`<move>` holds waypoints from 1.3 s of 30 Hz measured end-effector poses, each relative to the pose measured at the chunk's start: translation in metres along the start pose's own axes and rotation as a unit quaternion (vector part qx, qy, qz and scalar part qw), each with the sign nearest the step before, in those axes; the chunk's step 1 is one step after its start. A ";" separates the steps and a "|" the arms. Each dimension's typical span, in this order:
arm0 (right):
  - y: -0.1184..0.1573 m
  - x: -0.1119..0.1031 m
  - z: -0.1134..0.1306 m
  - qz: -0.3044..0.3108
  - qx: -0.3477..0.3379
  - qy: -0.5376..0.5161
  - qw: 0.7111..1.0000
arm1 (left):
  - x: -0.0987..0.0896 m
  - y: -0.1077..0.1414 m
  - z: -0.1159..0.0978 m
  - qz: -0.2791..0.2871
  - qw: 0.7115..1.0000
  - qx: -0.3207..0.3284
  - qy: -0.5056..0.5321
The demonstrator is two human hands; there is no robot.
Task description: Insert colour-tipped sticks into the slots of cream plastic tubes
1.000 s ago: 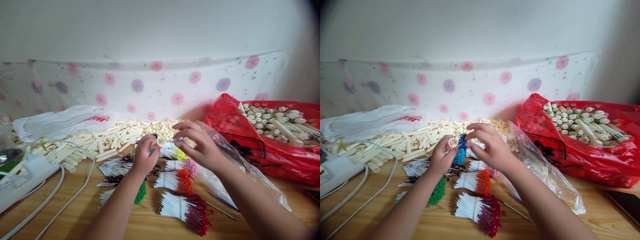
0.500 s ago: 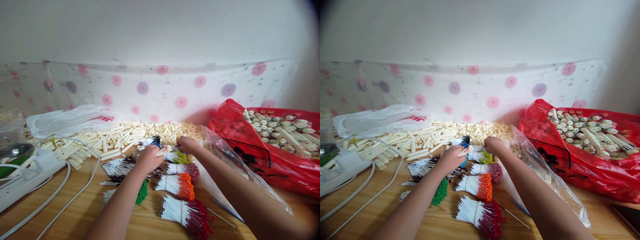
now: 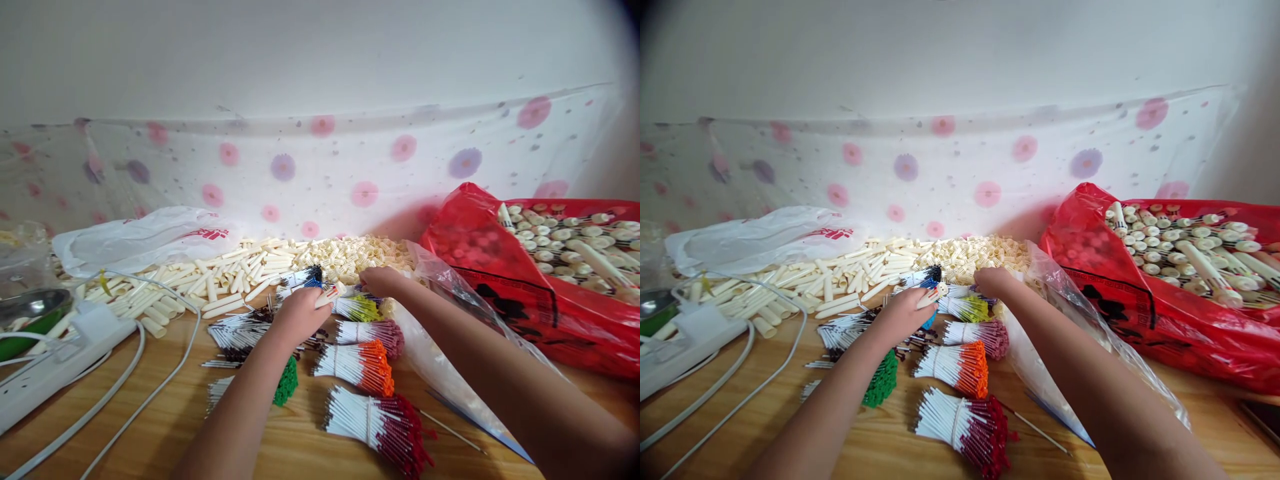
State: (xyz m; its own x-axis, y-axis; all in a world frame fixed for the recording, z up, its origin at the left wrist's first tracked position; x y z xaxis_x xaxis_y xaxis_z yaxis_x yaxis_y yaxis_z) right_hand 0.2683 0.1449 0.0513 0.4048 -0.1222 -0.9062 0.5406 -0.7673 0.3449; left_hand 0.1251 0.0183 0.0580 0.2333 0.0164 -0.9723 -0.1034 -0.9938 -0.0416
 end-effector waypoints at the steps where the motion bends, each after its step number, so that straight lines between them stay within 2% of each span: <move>1: 0.000 0.000 0.000 -0.001 -0.001 0.003 1.000 | 0.000 -0.002 -0.002 0.016 1.000 0.000 -0.003; 5: 0.002 0.003 -0.001 -0.023 0.002 0.013 1.000 | 0.002 -0.026 -0.015 0.072 0.997 0.014 -0.029; 9: 0.006 0.003 -0.002 -0.056 0.006 0.031 0.998 | 0.010 -0.060 -0.026 0.098 0.993 0.010 -0.064; 12: 0.010 0.003 -0.005 -0.070 0.000 0.043 0.997 | 0.016 -0.076 -0.027 0.116 0.990 -0.014 -0.079; 15: 0.014 0.005 -0.014 -0.073 0.002 0.045 0.996 | 0.019 -0.082 -0.024 0.132 0.987 -0.028 -0.083; 24: 0.045 0.010 -0.044 -0.096 0.022 0.038 0.994 | 0.018 -0.074 -0.019 0.166 0.985 -0.009 -0.052; 28: 0.068 0.009 -0.048 -0.128 0.034 0.015 0.991 | 0.009 -0.058 -0.015 0.144 0.989 0.007 -0.028; 31: 0.085 0.003 -0.035 -0.159 0.018 -0.020 0.987 | -0.004 -0.043 -0.019 0.101 0.994 0.044 -0.010; 35: 0.100 -0.018 0.001 -0.211 -0.047 -0.091 0.972 | -0.027 -0.028 -0.033 0.063 0.994 0.091 0.008; 39: 0.109 -0.049 0.027 -0.292 -0.122 -0.193 0.929 | -0.060 -0.021 -0.039 0.054 0.989 0.114 0.072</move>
State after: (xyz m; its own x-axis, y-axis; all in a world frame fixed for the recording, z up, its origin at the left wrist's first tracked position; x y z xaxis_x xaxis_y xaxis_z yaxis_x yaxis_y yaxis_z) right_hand 0.2869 0.0503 0.1266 -0.2787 0.0174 -0.9602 0.7546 -0.6146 -0.2301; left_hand 0.1508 0.0337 0.1260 0.3423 -0.1210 -0.9318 -0.3466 -0.9380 -0.0056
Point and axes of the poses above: each hand's wrist, its own y-axis away from the middle knuckle, its own x-axis out of the palm, z = x × y, the point moved 4 cm from there along -y, towards the middle knuckle, and after that the axes turned 14 degrees about z, right-handed, at the moved point
